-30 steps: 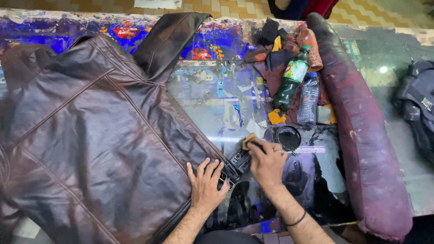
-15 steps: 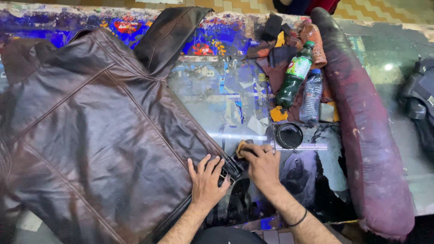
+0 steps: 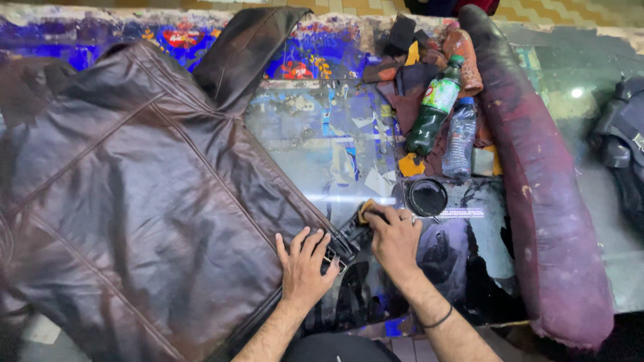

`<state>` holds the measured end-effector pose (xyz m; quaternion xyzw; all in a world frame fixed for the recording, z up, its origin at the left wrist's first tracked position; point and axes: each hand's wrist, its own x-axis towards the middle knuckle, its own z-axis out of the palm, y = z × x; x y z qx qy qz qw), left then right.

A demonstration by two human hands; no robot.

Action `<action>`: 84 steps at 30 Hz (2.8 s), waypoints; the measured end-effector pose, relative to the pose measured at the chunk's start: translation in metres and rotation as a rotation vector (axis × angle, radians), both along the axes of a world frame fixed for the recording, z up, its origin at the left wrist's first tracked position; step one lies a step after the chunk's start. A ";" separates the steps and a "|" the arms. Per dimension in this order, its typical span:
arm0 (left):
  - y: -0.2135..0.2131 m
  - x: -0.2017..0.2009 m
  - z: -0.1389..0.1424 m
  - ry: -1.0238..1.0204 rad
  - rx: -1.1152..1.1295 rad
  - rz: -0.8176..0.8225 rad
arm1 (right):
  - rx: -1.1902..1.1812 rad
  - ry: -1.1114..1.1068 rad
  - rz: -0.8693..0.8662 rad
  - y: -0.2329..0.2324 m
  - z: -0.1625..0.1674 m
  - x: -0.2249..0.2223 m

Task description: The person cleans a brown leather jacket laid on a glass work table. They hold the jacket flat with one hand and scrub its surface, seams, and buckle straps with a sponge, working section by section across the front, sleeves, and edges, dipping the sponge near a tin of polish or cleaner on the table.

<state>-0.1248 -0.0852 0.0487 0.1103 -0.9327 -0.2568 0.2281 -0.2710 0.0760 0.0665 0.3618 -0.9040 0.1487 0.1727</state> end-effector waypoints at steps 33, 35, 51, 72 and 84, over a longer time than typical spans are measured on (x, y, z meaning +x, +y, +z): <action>0.006 0.002 -0.004 0.009 -0.025 0.015 | 0.060 -0.100 -0.446 0.152 0.006 0.026; 0.005 0.001 -0.002 0.008 -0.018 0.018 | 0.028 -0.110 -0.406 0.140 0.006 0.026; 0.001 0.003 0.001 0.027 -0.009 0.012 | -0.137 0.014 0.011 -0.012 0.023 -0.001; -0.003 0.005 0.002 0.002 0.005 -0.006 | -0.002 0.006 0.130 -0.020 0.024 0.028; -0.003 0.004 0.003 0.012 0.004 0.004 | -0.050 0.024 0.060 -0.016 0.021 0.020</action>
